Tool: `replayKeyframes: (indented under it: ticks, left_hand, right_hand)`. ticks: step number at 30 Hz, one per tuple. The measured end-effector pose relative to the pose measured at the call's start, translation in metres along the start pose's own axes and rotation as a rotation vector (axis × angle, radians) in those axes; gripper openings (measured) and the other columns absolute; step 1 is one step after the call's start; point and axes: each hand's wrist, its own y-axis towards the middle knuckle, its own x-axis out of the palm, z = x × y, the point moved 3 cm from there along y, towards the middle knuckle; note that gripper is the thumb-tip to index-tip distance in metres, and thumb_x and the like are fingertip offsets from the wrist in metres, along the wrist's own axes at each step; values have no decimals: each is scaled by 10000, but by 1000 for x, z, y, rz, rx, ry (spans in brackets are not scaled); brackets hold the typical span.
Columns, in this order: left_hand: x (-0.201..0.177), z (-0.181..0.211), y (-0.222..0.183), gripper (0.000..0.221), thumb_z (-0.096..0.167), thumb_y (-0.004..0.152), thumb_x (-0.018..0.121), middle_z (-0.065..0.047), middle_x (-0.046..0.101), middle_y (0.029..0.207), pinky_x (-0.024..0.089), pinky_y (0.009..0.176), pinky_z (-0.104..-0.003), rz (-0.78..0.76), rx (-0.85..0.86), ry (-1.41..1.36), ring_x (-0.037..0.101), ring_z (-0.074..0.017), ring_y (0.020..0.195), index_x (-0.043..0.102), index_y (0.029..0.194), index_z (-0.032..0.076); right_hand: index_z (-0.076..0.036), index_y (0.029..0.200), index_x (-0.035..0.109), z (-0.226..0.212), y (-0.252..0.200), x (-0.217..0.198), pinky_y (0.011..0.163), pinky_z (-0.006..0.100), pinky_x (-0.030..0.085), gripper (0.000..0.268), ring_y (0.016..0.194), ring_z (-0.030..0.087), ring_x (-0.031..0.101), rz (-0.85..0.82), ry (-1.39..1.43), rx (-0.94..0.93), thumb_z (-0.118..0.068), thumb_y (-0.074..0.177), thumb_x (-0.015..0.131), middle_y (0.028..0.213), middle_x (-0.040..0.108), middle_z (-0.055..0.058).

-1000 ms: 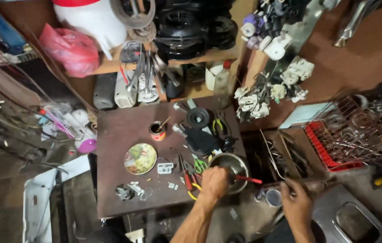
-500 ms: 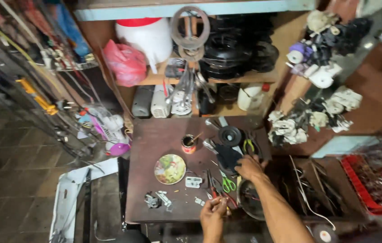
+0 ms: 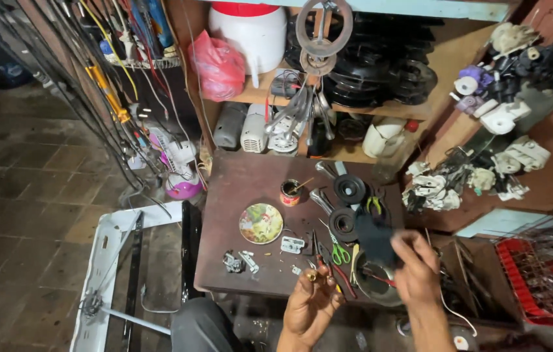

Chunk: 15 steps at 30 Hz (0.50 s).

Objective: The person uses a red-handled tool to stir a small metal part in a bowl of liquid, then wipes the part with a black cloth. They repeat this process with another small metal part, wiping each one thoroughly before placing them on the table.

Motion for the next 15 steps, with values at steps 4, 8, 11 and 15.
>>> replayKeyframes:
  ticks: [4,8,11,15]
  left_hand:
    - [15,-24,-25,217,378,871,710,11,638,1233,543,809,-363,-99,-145,-61,594,-185,1032,645,1026,241]
    - [39,-44,-54,520,431,810,706,-104,662,1065,535,877,-345,-64,-304,-8,657,-216,961,586,1140,48]
    - [40,-54,-72,299,328,871,720,-19,577,792,494,740,-236,-121,-238,-8,582,-107,745,573,848,68]
    - [57,-61,-86,272,-31,845,656,-12,450,636,451,465,-276,-26,-189,30,501,-142,552,456,706,90]
  right_hand:
    - [-60,1090,616,-10,-80,-2,852,374,505,281,954,233,638,-142,-90,40,-139,823,653,1102,695,134]
    - [24,1369,504,-46,-135,43,1016,320,380,784,1194,231,557,-493,-228,86,-429,771,731,1321,587,154]
    - [41,1327,559,-16,-151,5,1034,336,411,716,1191,217,567,-449,-264,94,-396,790,738,1304,621,137]
    - [-77,999,745,-24,-166,-2,749,241,519,228,803,87,640,-285,-609,-85,-173,792,735,858,762,0]
